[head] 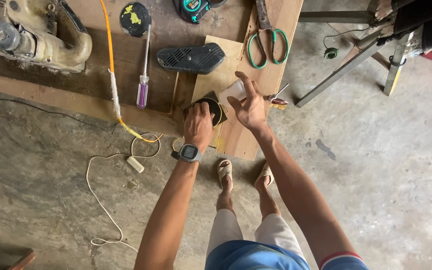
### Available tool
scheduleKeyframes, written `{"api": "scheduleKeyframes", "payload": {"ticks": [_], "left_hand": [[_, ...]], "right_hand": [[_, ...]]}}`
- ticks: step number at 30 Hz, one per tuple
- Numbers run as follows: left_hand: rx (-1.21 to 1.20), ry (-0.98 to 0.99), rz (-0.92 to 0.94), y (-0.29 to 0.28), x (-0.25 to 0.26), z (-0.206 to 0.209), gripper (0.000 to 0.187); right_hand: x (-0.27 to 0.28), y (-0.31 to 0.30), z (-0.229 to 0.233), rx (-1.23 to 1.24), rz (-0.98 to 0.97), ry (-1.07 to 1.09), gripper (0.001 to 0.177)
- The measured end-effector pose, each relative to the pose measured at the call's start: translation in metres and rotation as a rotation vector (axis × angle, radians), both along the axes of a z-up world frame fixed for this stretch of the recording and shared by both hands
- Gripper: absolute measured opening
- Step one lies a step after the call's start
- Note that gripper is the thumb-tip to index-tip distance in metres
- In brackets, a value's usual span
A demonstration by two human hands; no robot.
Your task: Cutting a sanding disc to size and gluing it to a backing pad on a workbench.
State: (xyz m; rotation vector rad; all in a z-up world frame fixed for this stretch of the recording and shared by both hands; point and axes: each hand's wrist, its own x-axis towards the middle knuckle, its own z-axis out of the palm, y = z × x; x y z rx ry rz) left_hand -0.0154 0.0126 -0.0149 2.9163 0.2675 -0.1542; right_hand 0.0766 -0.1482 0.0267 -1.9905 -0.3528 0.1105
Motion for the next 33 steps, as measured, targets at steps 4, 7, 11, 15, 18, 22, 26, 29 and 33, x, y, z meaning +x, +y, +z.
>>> {"api": "scheduleKeyframes", "payload": {"ticks": [4,7,11,15,18,22,26,29,33], "left_hand": [[0.002,0.028,-0.144,0.013,-0.001,0.01,0.027],[-0.011,0.061,-0.244,0.023,-0.002,0.028,0.028],[-0.002,0.021,-0.352,0.036,-0.003,0.013,0.027],[-0.056,0.012,-0.31,0.033,-0.006,0.022,0.024],[-0.04,-0.003,-0.338,0.036,-0.009,0.016,0.024],[-0.059,-0.017,-0.355,0.039,-0.009,0.005,0.023],[-0.066,-0.023,-0.392,0.043,-0.008,0.007,0.024],[-0.078,-0.026,-0.388,0.042,-0.008,0.012,0.023],[-0.084,-0.014,-0.386,0.043,-0.008,0.013,0.025]], "right_hand": [[0.008,-0.003,-0.008,0.024,0.036,0.054,0.067],[0.01,0.001,-0.012,0.011,0.063,0.042,0.069],[0.014,0.001,-0.02,0.017,0.125,0.038,0.072],[0.004,-0.009,-0.004,-0.01,0.156,0.066,0.07],[-0.001,-0.008,-0.005,-0.007,0.155,0.059,0.071],[0.003,-0.007,-0.02,0.018,0.137,0.04,0.073],[-0.002,-0.007,-0.029,0.025,0.132,0.001,0.073],[0.0,-0.007,-0.017,0.04,0.13,0.001,0.074],[-0.01,-0.01,-0.003,0.048,0.124,0.021,0.073]]}}
